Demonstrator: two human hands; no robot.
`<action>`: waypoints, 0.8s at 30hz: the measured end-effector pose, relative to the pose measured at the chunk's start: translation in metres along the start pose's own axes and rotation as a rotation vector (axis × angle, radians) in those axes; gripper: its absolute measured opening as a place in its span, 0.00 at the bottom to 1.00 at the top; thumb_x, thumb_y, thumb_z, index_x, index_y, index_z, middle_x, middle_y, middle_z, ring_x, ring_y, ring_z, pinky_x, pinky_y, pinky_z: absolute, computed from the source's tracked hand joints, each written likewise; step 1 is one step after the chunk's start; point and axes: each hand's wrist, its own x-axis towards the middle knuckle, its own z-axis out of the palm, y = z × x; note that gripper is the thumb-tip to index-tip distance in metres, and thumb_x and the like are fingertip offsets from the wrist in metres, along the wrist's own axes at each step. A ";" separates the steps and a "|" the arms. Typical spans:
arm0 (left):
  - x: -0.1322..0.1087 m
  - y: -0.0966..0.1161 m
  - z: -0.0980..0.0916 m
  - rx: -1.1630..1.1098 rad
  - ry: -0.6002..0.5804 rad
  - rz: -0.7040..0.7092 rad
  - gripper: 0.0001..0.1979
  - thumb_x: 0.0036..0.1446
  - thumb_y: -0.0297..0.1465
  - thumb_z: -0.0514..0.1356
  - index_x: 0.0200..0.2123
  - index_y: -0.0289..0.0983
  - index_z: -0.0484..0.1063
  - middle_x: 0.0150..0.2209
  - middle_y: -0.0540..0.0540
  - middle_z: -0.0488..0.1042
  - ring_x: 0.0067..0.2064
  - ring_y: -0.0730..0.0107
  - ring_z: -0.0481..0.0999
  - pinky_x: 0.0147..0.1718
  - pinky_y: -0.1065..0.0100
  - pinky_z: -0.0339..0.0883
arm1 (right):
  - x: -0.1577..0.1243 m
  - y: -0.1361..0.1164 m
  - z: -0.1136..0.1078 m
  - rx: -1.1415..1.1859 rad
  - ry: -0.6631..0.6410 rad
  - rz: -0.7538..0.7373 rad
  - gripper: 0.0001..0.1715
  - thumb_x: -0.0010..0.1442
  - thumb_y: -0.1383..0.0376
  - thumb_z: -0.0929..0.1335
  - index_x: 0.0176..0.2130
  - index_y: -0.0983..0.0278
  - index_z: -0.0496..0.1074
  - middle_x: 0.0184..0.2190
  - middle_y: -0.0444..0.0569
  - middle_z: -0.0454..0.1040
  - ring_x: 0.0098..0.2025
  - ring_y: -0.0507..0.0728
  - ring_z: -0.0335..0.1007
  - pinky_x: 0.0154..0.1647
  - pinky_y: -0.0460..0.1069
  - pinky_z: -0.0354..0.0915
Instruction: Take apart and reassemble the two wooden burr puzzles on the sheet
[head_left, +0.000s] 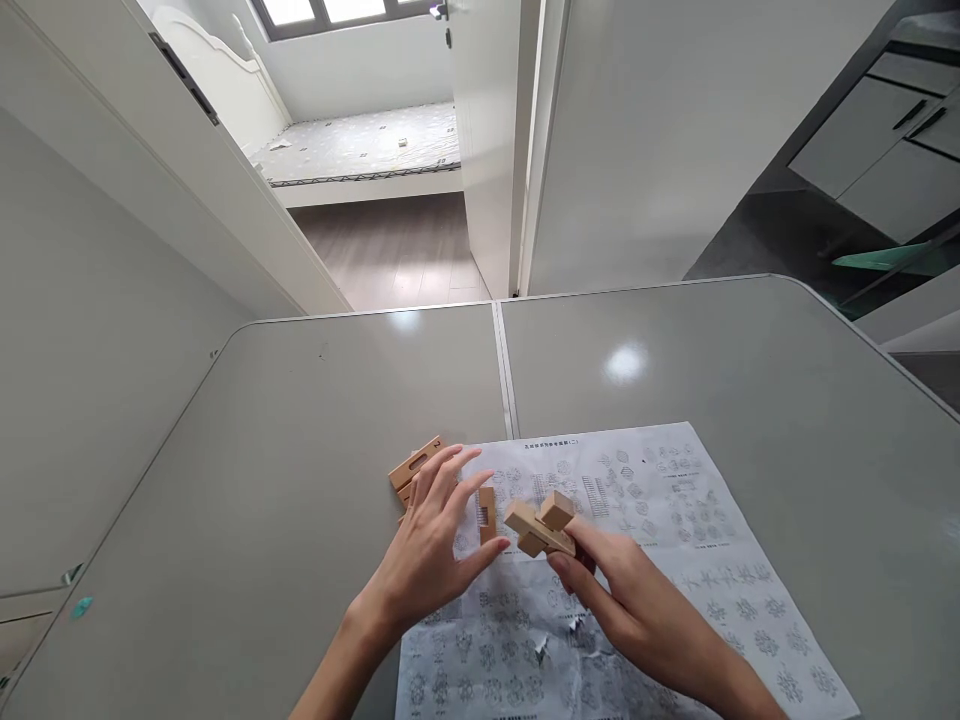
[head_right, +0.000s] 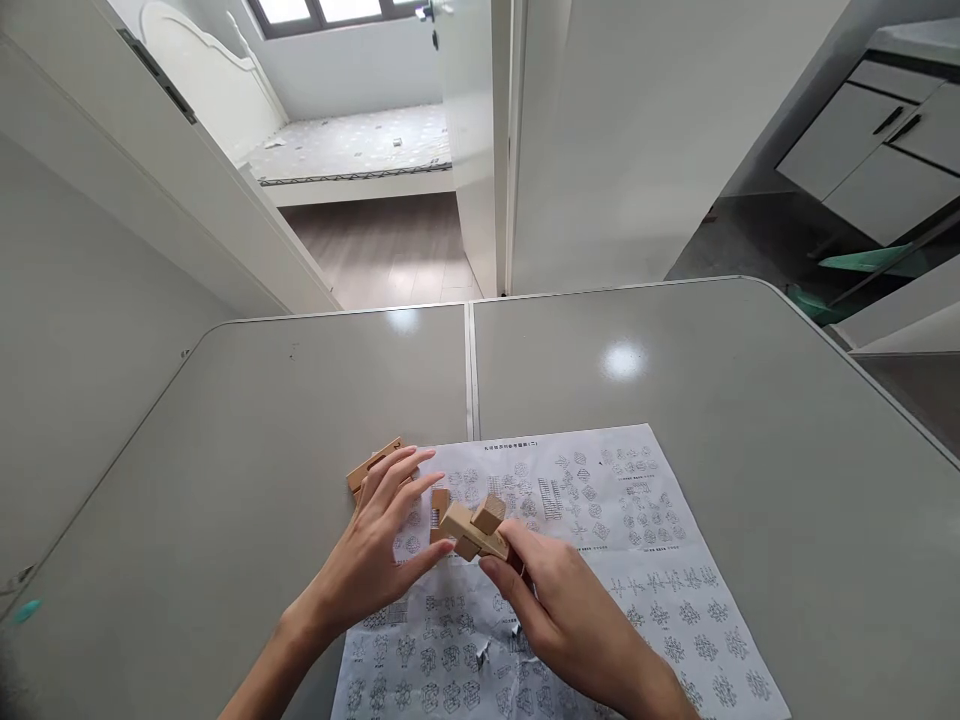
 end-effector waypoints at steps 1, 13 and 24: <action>0.001 0.003 -0.004 -0.058 0.028 0.005 0.22 0.72 0.34 0.63 0.66 0.43 0.67 0.69 0.38 0.70 0.72 0.48 0.66 0.69 0.43 0.66 | 0.001 -0.002 0.000 -0.015 -0.025 0.003 0.20 0.80 0.54 0.59 0.35 0.59 0.61 0.29 0.42 0.71 0.28 0.54 0.62 0.30 0.49 0.59; 0.007 0.038 -0.022 -0.364 -0.042 -0.026 0.05 0.68 0.35 0.67 0.43 0.41 0.81 0.32 0.49 0.83 0.34 0.66 0.79 0.40 0.65 0.73 | 0.009 -0.014 0.011 -0.172 -0.047 -0.233 0.16 0.80 0.60 0.62 0.37 0.59 0.65 0.30 0.42 0.75 0.26 0.52 0.66 0.27 0.48 0.56; 0.006 0.052 -0.009 -0.222 0.094 -0.082 0.06 0.68 0.36 0.66 0.40 0.40 0.77 0.30 0.50 0.82 0.33 0.64 0.81 0.44 0.61 0.76 | 0.016 0.007 0.018 -0.412 0.161 -0.382 0.16 0.82 0.60 0.61 0.45 0.62 0.73 0.31 0.46 0.80 0.29 0.55 0.76 0.32 0.49 0.59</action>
